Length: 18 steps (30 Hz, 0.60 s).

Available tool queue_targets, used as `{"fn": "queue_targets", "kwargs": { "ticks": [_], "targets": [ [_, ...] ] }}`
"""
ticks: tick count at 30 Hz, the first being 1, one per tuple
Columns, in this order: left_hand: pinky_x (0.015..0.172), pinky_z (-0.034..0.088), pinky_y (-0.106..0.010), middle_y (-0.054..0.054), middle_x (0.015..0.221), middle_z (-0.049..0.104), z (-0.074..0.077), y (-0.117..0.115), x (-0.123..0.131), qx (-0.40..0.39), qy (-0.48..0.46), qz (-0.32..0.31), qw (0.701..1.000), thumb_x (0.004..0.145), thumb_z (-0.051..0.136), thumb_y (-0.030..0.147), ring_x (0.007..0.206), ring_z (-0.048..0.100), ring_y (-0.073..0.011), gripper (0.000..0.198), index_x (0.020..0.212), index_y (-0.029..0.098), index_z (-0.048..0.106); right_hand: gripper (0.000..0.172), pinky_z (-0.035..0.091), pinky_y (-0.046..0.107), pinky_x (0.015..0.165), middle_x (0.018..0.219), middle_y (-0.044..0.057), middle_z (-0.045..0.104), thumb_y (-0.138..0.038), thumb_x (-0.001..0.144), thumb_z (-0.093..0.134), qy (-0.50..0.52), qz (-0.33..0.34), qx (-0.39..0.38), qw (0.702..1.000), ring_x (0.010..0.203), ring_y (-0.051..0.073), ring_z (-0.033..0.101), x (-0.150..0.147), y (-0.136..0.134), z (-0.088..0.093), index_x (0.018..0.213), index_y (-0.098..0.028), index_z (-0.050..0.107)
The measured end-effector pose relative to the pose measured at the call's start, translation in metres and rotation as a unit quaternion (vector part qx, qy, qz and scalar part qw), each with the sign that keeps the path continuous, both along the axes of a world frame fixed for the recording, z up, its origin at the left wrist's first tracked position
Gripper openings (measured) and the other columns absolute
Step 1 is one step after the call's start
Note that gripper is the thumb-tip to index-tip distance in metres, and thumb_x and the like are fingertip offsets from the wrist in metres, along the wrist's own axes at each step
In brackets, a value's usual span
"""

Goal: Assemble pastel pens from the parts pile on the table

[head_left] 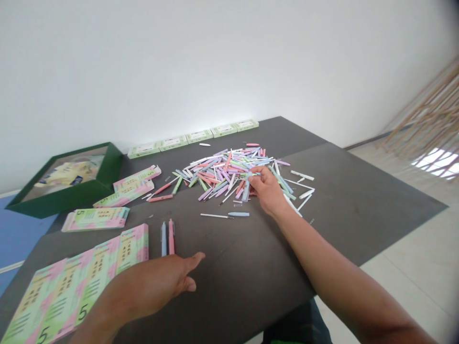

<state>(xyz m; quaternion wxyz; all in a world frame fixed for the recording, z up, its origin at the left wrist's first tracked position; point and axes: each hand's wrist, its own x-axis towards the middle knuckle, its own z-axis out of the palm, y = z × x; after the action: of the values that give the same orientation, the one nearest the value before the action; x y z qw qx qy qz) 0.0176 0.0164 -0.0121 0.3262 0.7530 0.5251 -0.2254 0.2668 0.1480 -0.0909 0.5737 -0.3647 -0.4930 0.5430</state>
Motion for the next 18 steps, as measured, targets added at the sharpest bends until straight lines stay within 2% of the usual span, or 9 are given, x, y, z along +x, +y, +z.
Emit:
{"fn": "queue_targets", "kwargs": {
  "ticks": [2, 5, 10, 18],
  "targets": [
    [0.072, 0.047, -0.034, -0.004, 0.099, 0.07, -0.002, -0.001, -0.002, 0.004, -0.003, 0.005, 1.0, 0.083, 0.044, 0.035, 0.086, 0.064, -0.0263, 0.055, 0.137, 0.027, 0.038, 0.022, 0.043, 0.02, 0.046, 0.054, -0.009, 0.048, -0.03, 0.074, 0.061, 0.088, 0.018, -0.065, 0.994, 0.042, 0.007, 0.045, 0.0, 0.003, 0.001, 0.086, -0.022, 0.045],
    [0.07, 0.047, -0.031, -0.003, 0.096, 0.07, -0.006, -0.004, -0.006, 0.012, -0.01, 0.01, 1.0, 0.083, 0.044, 0.035, 0.084, 0.065, -0.0253, 0.055, 0.137, 0.028, 0.039, 0.018, 0.046, 0.02, 0.046, 0.054, -0.007, 0.051, -0.027, 0.073, 0.063, 0.169, 0.062, -0.112, 0.977, 0.041, 0.006, 0.046, 0.001, 0.003, 0.004, 0.079, -0.019, 0.048],
    [0.07, 0.048, -0.03, -0.001, 0.096, 0.071, -0.011, -0.007, -0.009, 0.026, -0.006, 0.006, 1.0, 0.084, 0.042, 0.038, 0.083, 0.065, -0.0241, 0.053, 0.136, 0.03, 0.039, 0.008, 0.051, 0.023, 0.05, 0.055, -0.002, 0.057, -0.021, 0.08, 0.055, 0.233, 0.094, -0.166, 0.954, 0.046, 0.009, 0.053, 0.0, 0.002, 0.004, 0.075, -0.016, 0.052],
    [0.072, 0.049, -0.032, -0.003, 0.103, 0.069, -0.018, -0.005, -0.009, 0.02, 0.002, -0.001, 1.0, 0.084, 0.04, 0.04, 0.088, 0.064, -0.0257, 0.052, 0.136, 0.03, 0.04, 0.011, 0.052, 0.025, 0.056, 0.056, 0.001, 0.06, -0.017, 0.084, 0.048, 0.275, 0.095, -0.255, 0.922, 0.048, 0.011, 0.057, 0.0, 0.003, 0.003, 0.075, -0.015, 0.053]
  ]
}}
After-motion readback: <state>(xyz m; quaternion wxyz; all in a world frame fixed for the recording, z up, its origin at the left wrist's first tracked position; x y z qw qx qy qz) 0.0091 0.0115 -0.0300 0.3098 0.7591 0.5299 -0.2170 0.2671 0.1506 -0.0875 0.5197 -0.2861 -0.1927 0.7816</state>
